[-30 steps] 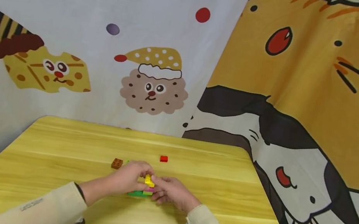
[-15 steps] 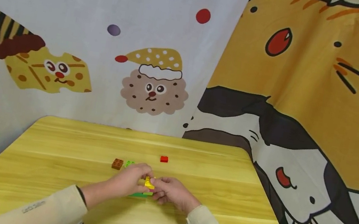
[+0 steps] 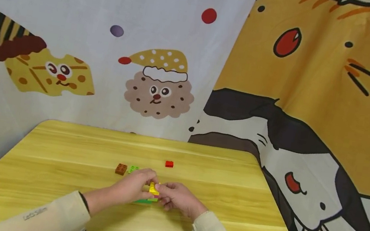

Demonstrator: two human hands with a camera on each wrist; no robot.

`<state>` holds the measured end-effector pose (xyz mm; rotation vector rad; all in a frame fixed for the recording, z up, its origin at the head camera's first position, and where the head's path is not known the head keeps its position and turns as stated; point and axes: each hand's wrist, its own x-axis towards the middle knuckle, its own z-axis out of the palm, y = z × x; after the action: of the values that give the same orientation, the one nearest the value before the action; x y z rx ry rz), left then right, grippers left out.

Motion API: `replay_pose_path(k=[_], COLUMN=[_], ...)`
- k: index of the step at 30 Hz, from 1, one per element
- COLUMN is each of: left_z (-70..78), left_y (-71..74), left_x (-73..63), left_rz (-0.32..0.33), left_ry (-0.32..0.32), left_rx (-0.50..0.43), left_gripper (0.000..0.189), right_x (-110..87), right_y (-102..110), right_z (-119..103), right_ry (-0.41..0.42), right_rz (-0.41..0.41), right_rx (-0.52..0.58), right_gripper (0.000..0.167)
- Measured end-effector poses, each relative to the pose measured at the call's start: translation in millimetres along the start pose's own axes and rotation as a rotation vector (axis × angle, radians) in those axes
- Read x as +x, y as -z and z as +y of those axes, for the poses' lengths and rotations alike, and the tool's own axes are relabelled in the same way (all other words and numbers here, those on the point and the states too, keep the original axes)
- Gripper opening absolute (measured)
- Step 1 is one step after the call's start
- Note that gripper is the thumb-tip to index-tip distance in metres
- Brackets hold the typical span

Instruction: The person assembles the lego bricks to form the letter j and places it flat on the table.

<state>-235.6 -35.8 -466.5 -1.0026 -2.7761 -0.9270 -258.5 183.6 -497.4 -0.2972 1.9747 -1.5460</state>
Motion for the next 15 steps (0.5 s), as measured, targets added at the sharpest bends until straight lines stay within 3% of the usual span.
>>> replay_pose_path(k=[4, 11, 15], left_z=[-0.5, -3.9, -4.2], left_y=[-0.4, -0.5, -0.7], left_x=[0.3, 1.5, 0.3], left_rz=[0.001, 0.000, 0.002], left_ry=[0.006, 0.078, 0.088], left_rx=[-0.011, -0.172, -0.176], left_gripper=[0.029, 0.029, 0.030], right_x=[0.2, -1.7, -2.3], right_y=[0.1, 0.2, -0.2], right_z=[-0.4, -4.4, -6.2], right_ry=[-0.001, 0.010, 0.008], right_rz=[0.003, 0.010, -0.001], right_rx=[-0.008, -0.033, -0.033], right_gripper=[0.052, 0.049, 0.049])
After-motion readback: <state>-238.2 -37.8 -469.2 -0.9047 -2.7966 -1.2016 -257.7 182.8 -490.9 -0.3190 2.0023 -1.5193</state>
